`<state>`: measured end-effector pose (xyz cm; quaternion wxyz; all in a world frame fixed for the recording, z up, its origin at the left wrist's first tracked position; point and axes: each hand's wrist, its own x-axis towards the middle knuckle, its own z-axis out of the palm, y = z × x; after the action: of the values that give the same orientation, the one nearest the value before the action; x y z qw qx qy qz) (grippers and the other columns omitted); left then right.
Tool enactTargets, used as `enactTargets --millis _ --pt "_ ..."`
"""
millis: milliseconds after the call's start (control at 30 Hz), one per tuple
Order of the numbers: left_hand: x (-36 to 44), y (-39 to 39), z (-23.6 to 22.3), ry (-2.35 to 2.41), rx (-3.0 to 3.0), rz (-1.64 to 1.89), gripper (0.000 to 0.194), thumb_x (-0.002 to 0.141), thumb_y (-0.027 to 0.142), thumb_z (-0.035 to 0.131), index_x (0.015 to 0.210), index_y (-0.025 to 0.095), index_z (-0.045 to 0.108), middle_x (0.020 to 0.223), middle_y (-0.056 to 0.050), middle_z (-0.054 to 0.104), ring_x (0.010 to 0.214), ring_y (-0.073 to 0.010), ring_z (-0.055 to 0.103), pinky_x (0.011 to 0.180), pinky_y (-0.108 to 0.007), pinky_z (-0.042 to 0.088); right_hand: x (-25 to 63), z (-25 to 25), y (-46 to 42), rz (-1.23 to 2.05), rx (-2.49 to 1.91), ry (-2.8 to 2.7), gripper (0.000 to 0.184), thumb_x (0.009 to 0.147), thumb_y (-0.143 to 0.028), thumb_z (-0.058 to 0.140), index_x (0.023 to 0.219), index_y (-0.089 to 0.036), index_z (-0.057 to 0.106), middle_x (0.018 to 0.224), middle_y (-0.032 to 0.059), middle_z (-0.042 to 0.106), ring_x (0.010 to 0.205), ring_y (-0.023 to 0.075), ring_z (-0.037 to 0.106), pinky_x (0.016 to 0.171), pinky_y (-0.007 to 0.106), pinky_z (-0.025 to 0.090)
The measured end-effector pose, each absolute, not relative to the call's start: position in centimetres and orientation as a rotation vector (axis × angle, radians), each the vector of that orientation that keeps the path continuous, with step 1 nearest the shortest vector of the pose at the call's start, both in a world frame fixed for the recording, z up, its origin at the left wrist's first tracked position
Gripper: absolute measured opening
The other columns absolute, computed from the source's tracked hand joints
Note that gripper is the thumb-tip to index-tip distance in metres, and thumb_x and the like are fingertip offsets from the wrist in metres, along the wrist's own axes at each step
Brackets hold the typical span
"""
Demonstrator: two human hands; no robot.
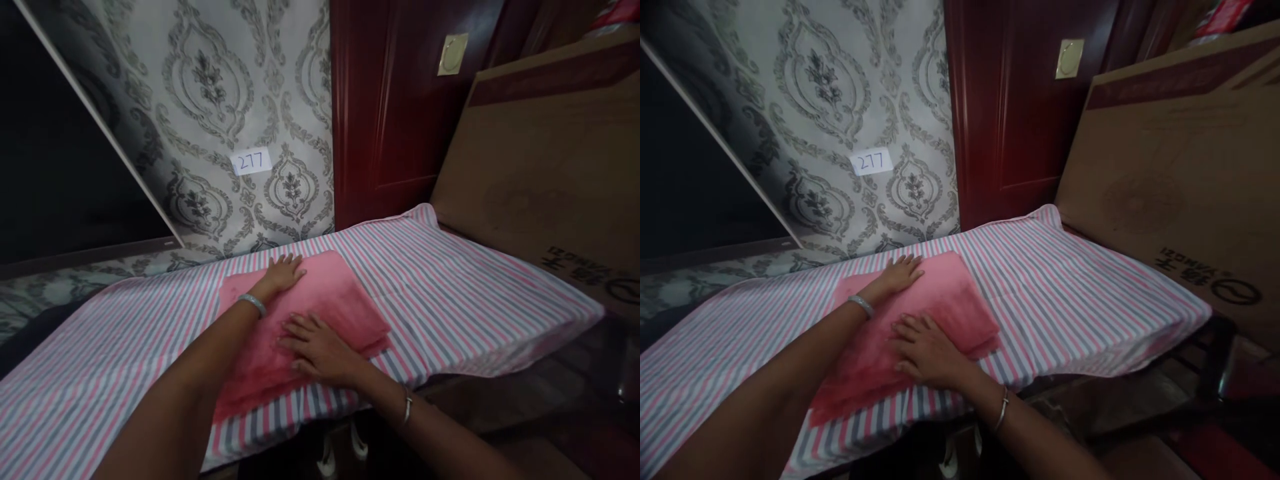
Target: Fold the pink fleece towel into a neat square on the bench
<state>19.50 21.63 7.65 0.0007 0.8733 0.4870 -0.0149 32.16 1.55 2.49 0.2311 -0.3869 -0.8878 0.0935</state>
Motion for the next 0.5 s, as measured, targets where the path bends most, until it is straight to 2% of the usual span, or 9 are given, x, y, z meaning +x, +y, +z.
enactTargets --millis 100,167,267,400,500 --pt "22.1 20.5 8.2 1.294 2.801 0.023 0.068 0.101 0.060 0.023 0.161 0.028 0.025 0.169 -0.011 0.023 0.156 -0.0312 0.019 0.122 -0.060 0.018 34.7 3.2 1.6 0.154 -1.193 -2.285 0.049 0.102 -0.050 0.050 0.145 -0.029 0.058 0.153 0.0074 0.052 0.149 0.0311 0.033 0.126 0.058 0.016" --pt "24.1 19.7 8.0 1.088 2.846 0.010 0.065 0.102 0.059 0.024 0.161 0.031 0.025 0.170 -0.008 0.021 0.157 -0.0286 0.018 0.123 -0.060 0.018 36.4 2.6 1.6 0.060 -1.333 -2.204 0.053 0.100 -0.050 0.053 0.150 -0.030 0.053 0.159 0.0090 0.043 0.152 0.0360 0.026 0.124 0.064 0.013" --pt "26.4 19.2 6.7 0.911 2.918 -0.047 0.064 0.101 0.059 0.032 0.159 0.032 0.031 0.170 -0.006 0.020 0.157 -0.0305 0.014 0.123 -0.063 0.012 38.0 0.5 1.5 0.001 -1.468 -2.228 0.062 0.098 -0.054 0.056 0.156 -0.037 0.041 0.167 0.0066 0.027 0.154 0.0393 0.015 0.120 0.071 0.012" --pt "27.6 20.4 5.1 0.889 2.935 -0.040 0.065 0.100 0.062 0.032 0.159 0.033 0.031 0.170 -0.005 0.020 0.158 -0.0322 0.009 0.123 -0.066 0.007 38.3 -1.8 1.4 0.001 -1.500 -2.260 0.067 0.098 -0.056 0.055 0.159 -0.039 0.033 0.169 0.0051 0.024 0.155 0.0377 0.014 0.121 0.068 0.013" --pt "27.5 22.7 4.7 0.957 2.862 -0.032 0.066 0.101 0.063 0.026 0.159 0.033 0.029 0.170 -0.005 0.020 0.158 -0.0304 0.013 0.123 -0.062 0.013 38.2 -2.2 1.4 0.007 -1.482 -2.248 0.069 0.098 -0.056 0.055 0.160 -0.041 0.028 0.169 0.0027 0.021 0.155 0.0362 0.013 0.122 0.066 0.014"
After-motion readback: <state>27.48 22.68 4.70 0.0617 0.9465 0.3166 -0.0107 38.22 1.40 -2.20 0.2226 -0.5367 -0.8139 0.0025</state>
